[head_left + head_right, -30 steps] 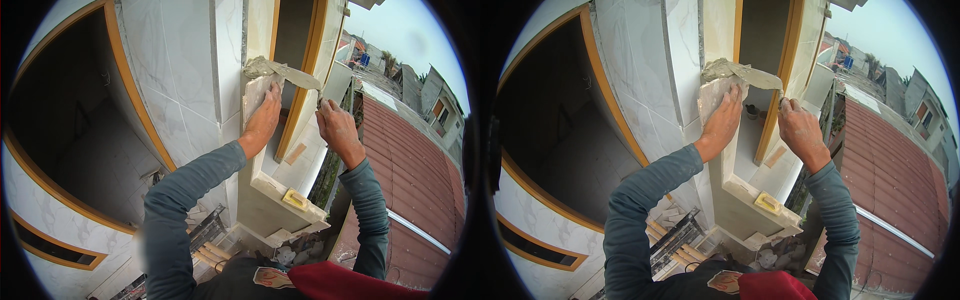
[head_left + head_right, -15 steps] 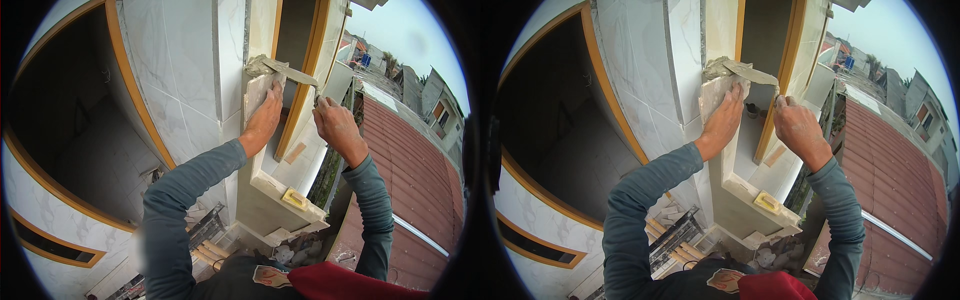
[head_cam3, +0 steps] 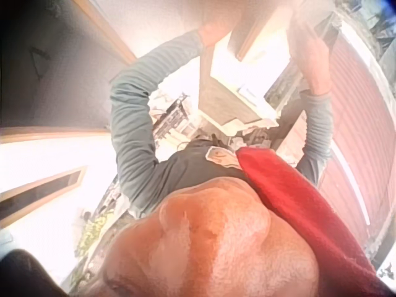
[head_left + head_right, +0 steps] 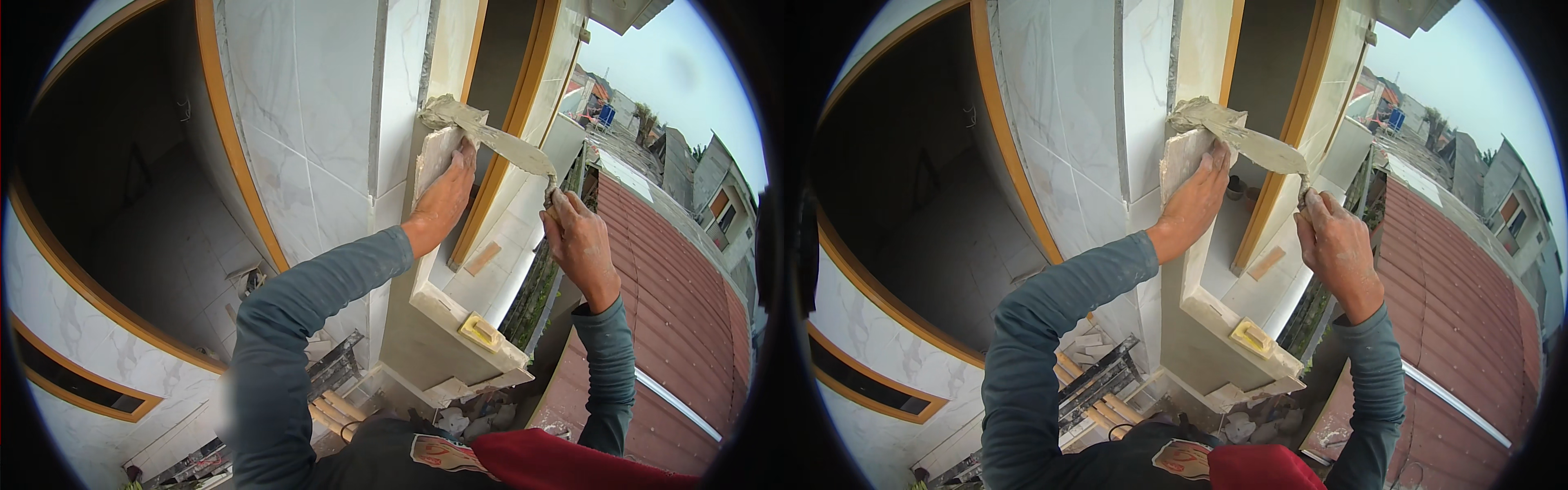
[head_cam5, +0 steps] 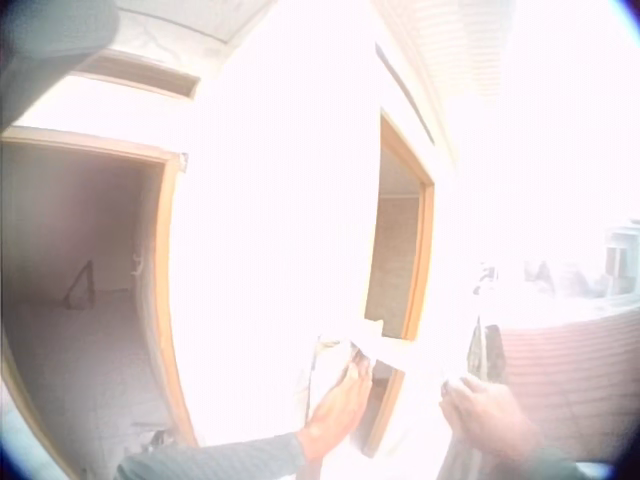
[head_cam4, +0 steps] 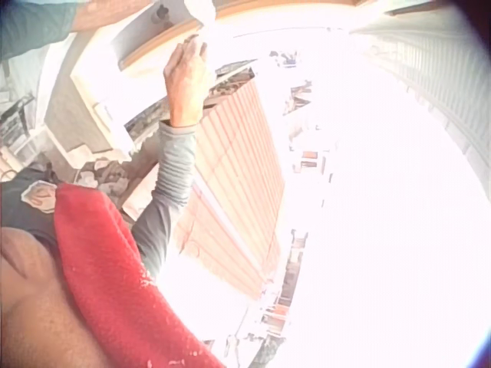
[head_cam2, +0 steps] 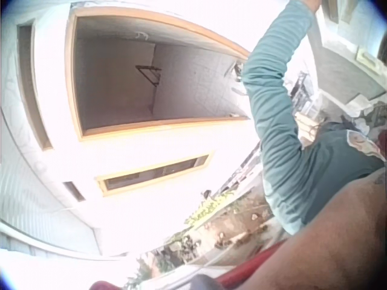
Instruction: The person applies mortar to a tile and presses it onto the corner of a wall before using a trowel to scrape away excess material.
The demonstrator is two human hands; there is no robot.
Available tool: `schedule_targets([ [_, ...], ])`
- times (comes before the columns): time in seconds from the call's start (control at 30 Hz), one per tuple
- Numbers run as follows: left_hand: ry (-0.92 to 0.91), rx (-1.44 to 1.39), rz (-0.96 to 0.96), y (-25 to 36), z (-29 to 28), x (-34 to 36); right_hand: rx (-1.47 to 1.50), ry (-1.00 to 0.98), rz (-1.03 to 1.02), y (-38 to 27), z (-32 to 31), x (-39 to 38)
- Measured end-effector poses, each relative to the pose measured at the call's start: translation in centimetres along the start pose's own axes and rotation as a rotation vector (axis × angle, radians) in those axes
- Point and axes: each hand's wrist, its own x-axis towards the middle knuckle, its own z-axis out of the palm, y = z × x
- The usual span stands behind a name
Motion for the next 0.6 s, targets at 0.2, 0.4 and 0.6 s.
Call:
schedule_targets([
  [0.2, 0.006, 0.013, 0.006, -0.1, -0.5, 0.0, -0.04, 0.06, -0.033, 1.0, -0.7, 1.5],
  [0.4, -0.002, -0.004, -0.012, -0.1, -0.3, -0.1, -0.018, 0.033, -0.145, 1.6, 0.5, 3.8],
  [0.6, 0.003, 0.0, 0.013, -0.3, -0.5, -0.3, 0.002, 0.004, -0.148, 3.3, 2.1, 4.6],
])
